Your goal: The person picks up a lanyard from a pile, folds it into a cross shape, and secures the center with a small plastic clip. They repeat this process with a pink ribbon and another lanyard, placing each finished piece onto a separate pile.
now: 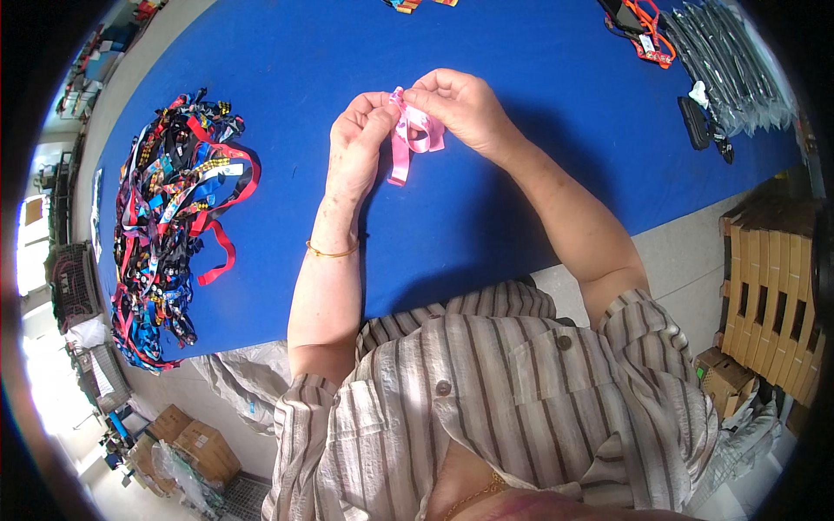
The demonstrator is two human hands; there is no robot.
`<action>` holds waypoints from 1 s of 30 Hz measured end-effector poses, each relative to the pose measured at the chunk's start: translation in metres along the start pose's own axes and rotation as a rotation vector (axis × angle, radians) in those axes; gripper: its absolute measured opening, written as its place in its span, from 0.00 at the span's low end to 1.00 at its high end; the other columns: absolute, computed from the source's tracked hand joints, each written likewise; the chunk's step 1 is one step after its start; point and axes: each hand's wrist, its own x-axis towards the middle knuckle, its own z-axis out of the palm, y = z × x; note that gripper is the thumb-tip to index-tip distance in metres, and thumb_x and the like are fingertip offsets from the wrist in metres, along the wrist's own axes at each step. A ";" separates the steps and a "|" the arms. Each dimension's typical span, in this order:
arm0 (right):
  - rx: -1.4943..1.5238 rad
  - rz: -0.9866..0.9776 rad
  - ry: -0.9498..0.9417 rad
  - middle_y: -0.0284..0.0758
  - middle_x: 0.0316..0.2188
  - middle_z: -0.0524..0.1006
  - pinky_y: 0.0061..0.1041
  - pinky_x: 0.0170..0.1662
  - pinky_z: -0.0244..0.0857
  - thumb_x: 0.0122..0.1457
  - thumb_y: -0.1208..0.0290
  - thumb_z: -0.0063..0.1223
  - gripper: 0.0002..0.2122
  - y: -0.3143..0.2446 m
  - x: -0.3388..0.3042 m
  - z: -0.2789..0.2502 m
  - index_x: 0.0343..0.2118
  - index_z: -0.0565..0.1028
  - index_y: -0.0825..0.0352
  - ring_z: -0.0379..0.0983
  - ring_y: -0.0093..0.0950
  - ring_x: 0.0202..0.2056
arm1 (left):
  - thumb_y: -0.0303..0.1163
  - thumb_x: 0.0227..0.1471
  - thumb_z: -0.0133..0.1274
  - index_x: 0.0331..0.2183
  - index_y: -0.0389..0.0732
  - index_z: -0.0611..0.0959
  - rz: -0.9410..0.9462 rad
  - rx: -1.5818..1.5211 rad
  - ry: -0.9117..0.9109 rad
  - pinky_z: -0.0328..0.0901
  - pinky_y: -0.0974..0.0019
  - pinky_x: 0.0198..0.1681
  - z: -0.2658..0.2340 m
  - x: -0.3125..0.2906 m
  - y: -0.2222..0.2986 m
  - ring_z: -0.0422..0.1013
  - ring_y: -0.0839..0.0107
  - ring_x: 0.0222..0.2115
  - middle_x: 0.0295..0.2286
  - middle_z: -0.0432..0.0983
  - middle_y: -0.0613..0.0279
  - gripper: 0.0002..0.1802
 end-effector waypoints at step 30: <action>0.142 0.053 -0.078 0.30 0.28 0.77 0.12 0.30 0.67 0.66 0.67 0.51 0.10 -0.005 -0.003 0.001 0.38 0.75 0.70 0.72 0.14 0.28 | 0.31 0.63 0.50 0.39 0.34 0.77 0.071 -0.066 0.111 0.71 0.73 0.35 -0.015 0.007 -0.015 0.76 0.74 0.27 0.29 0.79 0.58 0.09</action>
